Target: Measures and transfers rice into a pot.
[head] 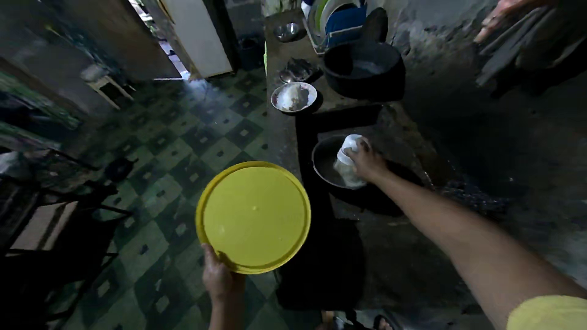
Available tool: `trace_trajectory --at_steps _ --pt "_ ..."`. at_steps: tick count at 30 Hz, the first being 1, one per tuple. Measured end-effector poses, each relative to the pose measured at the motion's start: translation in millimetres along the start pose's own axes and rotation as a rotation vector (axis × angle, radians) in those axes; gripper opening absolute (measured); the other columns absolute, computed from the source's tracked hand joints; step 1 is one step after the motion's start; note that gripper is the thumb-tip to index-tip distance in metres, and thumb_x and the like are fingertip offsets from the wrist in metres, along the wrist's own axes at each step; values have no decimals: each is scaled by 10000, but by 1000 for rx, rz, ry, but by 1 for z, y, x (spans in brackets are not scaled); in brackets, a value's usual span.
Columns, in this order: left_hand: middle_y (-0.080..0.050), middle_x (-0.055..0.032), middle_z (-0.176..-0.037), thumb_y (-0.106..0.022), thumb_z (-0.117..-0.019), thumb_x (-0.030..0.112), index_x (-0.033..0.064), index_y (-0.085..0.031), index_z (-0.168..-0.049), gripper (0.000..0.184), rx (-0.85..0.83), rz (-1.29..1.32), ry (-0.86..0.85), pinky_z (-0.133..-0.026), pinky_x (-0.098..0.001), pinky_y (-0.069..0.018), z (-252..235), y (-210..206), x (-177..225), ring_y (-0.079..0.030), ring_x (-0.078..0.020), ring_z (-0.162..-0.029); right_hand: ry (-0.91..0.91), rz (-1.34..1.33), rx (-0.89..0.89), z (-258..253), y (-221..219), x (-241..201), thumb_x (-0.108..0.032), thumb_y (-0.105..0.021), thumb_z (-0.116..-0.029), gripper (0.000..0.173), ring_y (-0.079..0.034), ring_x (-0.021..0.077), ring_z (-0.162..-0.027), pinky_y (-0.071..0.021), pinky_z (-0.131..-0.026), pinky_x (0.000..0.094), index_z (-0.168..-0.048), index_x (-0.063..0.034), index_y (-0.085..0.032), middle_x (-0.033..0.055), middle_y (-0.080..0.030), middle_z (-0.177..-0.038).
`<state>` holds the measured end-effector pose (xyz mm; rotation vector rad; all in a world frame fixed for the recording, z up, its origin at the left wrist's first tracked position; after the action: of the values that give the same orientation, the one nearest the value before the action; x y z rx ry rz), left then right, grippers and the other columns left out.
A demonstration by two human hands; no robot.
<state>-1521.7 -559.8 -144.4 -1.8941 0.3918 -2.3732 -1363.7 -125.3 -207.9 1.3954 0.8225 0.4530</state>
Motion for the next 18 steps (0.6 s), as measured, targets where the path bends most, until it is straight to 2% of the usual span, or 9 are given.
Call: trace_trajectory --at_steps 3,6,8,10,11,13,15,17,18 --pt "-735 -52 -985 -259 -1137 422 60 -567 -1309 505 -29 14 49 -725 -344 -645 0 -20 -1 -740 -123 -861 237 138 -49 8 -1 -14 86 -702 -863 649 -223 506 -1528 -169 -1231 684 -1463 -130 -579 312 -377 -1579" --pt "-745 -85 -990 -267 -1131 445 54 -591 -1298 535 -87 30 104 -734 -371 -648 -1 -28 -4 -748 -161 -868 396 176 -29 4 -4 -17 126 -595 -920 581 -243 540 -1510 -122 -1228 714 -1452 -107 -589 335 -415 -1546" --pt "-745 -106 -997 -271 -1127 457 47 -606 -1286 553 -106 24 152 -745 -392 -646 4 -34 -9 -750 -185 -878 413 175 -88 5 0 -16 83 -586 -952 518 -292 535 -1493 -194 -1197 729 -1433 -109 -610 315 -454 -1528" --pt "-748 -111 -1005 -272 -1127 460 54 -612 -1288 554 -140 19 186 -749 -400 -649 12 -39 -13 -753 -194 -885 134 -51 -58 8 22 -6 -43 -671 -929 482 -372 522 -1443 -349 -1130 699 -1407 -81 -620 336 -441 -1512" --pt "-751 -109 -995 -274 -1127 458 56 -619 -1278 551 -151 22 197 -740 -398 -651 18 -42 -13 -755 -192 -876 -50 -217 10 10 37 3 -126 -738 -900 527 -426 522 -1396 -414 -1078 692 -1404 -52 -603 338 -421 -1512" --pt "-754 -91 -958 -265 -1129 452 59 -628 -1246 548 -179 5 207 -709 -384 -653 33 -44 -11 -757 -176 -844 -311 -653 198 26 55 20 -161 -855 -829 704 -502 487 -1305 -468 -1030 642 -1421 32 -528 323 -466 -1448" --pt "-762 -54 -933 -262 -1126 461 90 -634 -1233 536 -245 -31 211 -678 -363 -657 54 -42 -11 -759 -148 -817 -463 -1135 276 70 62 26 -165 -790 -901 697 -614 377 -1177 -562 -922 552 -1483 -30 -431 253 -551 -1386" --pt "-757 24 -862 -264 -1124 468 149 -640 -1169 496 -297 -91 204 -618 -303 -642 79 -39 -10 -742 -79 -752 -507 -1456 325 139 82 21 -199 -720 -954 616 -668 335 -1083 -605 -833 524 -1499 -124 -443 184 -598 -1348" --pt "-744 62 -839 -266 -1128 448 177 -626 -1142 451 -320 -104 204 -614 -269 -630 94 -39 -7 -727 -42 -740 -479 -1533 362 179 100 17 -171 -700 -964 587 -689 313 -1046 -623 -823 499 -1495 -123 -454 169 -614 -1323"
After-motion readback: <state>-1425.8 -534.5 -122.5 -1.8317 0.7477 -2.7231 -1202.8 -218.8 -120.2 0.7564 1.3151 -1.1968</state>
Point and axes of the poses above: each hand's wrist, its own z-axis away from the middle knuckle, its own y-axis out of the back of the hand, x = y × z, the point moved 6 cm from there along -z, towards the middle knuckle
